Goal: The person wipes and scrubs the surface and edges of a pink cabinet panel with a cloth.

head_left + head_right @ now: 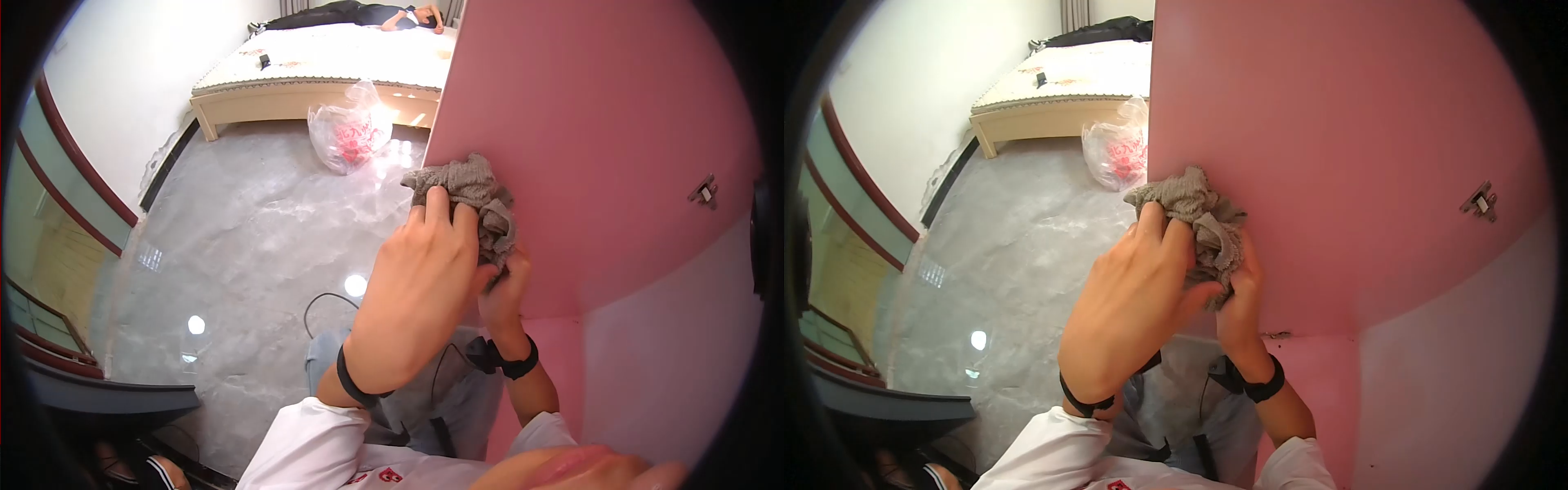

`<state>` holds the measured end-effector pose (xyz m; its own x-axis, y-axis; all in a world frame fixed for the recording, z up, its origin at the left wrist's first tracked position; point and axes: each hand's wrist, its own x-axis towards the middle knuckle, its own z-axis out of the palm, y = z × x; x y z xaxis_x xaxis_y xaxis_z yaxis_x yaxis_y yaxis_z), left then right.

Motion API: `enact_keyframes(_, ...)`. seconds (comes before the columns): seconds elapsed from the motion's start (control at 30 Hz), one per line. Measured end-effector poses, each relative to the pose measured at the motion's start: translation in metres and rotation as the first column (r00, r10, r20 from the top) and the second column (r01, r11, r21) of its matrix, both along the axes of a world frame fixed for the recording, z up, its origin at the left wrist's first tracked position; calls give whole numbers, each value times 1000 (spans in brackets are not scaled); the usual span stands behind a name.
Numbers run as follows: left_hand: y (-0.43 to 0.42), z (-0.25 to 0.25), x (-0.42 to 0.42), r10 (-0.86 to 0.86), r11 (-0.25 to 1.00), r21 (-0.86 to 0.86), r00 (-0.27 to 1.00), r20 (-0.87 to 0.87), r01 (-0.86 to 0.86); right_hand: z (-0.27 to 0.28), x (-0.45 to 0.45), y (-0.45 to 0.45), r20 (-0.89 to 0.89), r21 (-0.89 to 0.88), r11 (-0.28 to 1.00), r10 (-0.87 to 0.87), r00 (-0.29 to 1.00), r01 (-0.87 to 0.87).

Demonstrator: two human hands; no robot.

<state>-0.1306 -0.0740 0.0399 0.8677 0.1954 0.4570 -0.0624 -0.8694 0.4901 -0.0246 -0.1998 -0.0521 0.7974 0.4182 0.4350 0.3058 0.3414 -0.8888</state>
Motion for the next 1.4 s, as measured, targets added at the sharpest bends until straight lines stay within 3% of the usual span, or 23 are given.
enact_keyframes(0.07, 3, 9, -9, -62, 996, -69, 998, 15, 63, 11, -10, 3, -12, 56, 997, 50, 999, -49)
enact_keyframes(0.1, 2, 13, -15, -57, 996, -62, 998, 17, 58, 17, -14, 4, 82, 101, 995, 17, 996, -26)
enact_keyframes(0.17, -3, 19, -23, -46, 986, -135, 935, 353, 100, 38, -22, 6, 179, 147, 989, -20, 984, -7)
enact_keyframes(0.2, -4, 20, -20, -46, 986, -134, 934, 354, 99, 55, -25, 11, 274, 223, 974, -98, 957, 36)
enact_keyframes(0.27, -6, 23, -10, -45, 970, -159, 779, 625, 183, 86, -22, 22, 354, 306, 950, -182, 917, 70)
enact_keyframes(0.33, -4, 20, 3, 14, 970, -203, 796, 605, 137, 109, -11, 31, 552, 267, 960, -80, 830, -86)
enact_keyframes(0.37, 3, 12, 14, 17, 949, -273, 839, 545, 158, 108, -7, 30, 547, 271, 959, -84, 833, -81)
enact_keyframes(0.43, 12, 5, 30, 8, 919, -351, 882, 471, 179, 96, 3, 23, 613, -68, 956, -186, 767, 286)
enact_keyframes(0.53, 9, -8, 33, -73, 940, -304, 963, 259, 153, 58, 7, 19, 486, -5, 960, -242, 840, 279)
enact_keyframes(0.63, -11, -4, 25, 42, 990, -136, 998, 51, -35, 31, 1, 4, 291, -43, 966, -231, 928, 254)
enact_keyframes(0.67, -20, -7, 25, -13, 994, -105, 999, 38, 17, 23, 1, -6, 271, -16, 952, -290, 918, 306)
enact_keyframes(0.8, -50, -15, 34, -72, 996, 61, 997, 26, 70, 5, -2, -34, 252, -93, 902, -388, 887, 421)
enact_keyframes(0.87, -68, -17, 37, -152, 988, 27, 988, -17, 152, 3, -6, -45, 21, 54, 929, -368, 929, 367)
enact_keyframes(0.9, -71, -24, 43, -248, 968, 58, 963, 110, 243, 5, -9, -55, 4, 66, 917, -394, 919, 393)
enact_keyframes(0.93, -75, -38, 66, -261, 964, 76, 962, 84, 255, 4, 2, -67, -35, 98, 912, -396, 917, 398)
enact_keyframes(1.0, -84, -52, 89, -426, 897, 3, 864, 269, 442, 4, -2, -91, -53, 141, 904, -401, 914, 405)
enact_keyframes(1.03, -89, -64, 101, -427, 898, 21, 861, 276, 439, -5, 4, -105, -131, 148, 892, -410, 903, 427)
enact_keyframes(1.1, -99, -87, 119, -627, 767, -26, 757, 185, 641, -24, 13, -128, -193, 156, 883, -412, 890, 443)
enact_keyframes(1.17, -106, -101, 121, -661, 751, 94, 740, 128, 654, -35, 9, -145, -334, 27, 935, -325, 885, 354)
enact_keyframes(1.2, -110, -102, 120, -686, 718, 207, 725, 55, 664, -43, 9, -145, -321, 25, 932, -334, 886, 360)
enact_keyframes(1.27, -109, -97, 116, -724, 677, 245, 687, 53, 694, -59, 10, -146, -566, 136, 922, -228, 793, 362)
enact_keyframes(1.33, -107, -82, 103, -749, 644, 266, 662, 27, 718, -34, 1, -136, -553, 203, 872, -274, 787, 446)
enact_keyframes(1.4, -105, -59, 88, -765, 644, 203, 621, 170, 738, -6, 9, -130, -538, 147, 832, -386, 749, 535)
